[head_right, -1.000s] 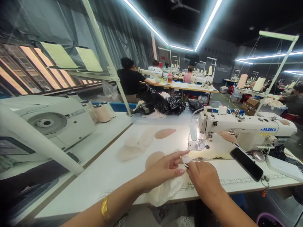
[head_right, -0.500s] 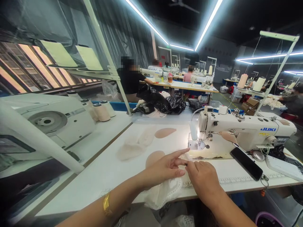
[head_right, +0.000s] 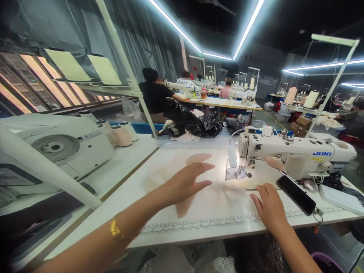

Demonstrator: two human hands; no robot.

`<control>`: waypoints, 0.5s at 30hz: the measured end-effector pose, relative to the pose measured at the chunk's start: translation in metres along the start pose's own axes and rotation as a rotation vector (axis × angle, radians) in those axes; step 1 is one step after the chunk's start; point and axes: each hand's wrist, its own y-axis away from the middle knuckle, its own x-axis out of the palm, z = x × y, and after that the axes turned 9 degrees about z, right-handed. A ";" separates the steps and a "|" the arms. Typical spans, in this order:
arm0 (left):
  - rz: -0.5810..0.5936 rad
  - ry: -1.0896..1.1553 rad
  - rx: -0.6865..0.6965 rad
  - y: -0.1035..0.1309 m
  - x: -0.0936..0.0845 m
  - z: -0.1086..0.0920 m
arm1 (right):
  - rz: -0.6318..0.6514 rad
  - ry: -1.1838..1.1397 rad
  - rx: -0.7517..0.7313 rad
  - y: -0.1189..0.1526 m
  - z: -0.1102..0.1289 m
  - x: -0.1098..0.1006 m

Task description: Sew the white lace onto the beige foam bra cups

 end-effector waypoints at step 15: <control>0.140 0.941 -0.175 -0.015 0.044 -0.092 | 0.074 -1.162 0.419 -0.024 0.061 0.032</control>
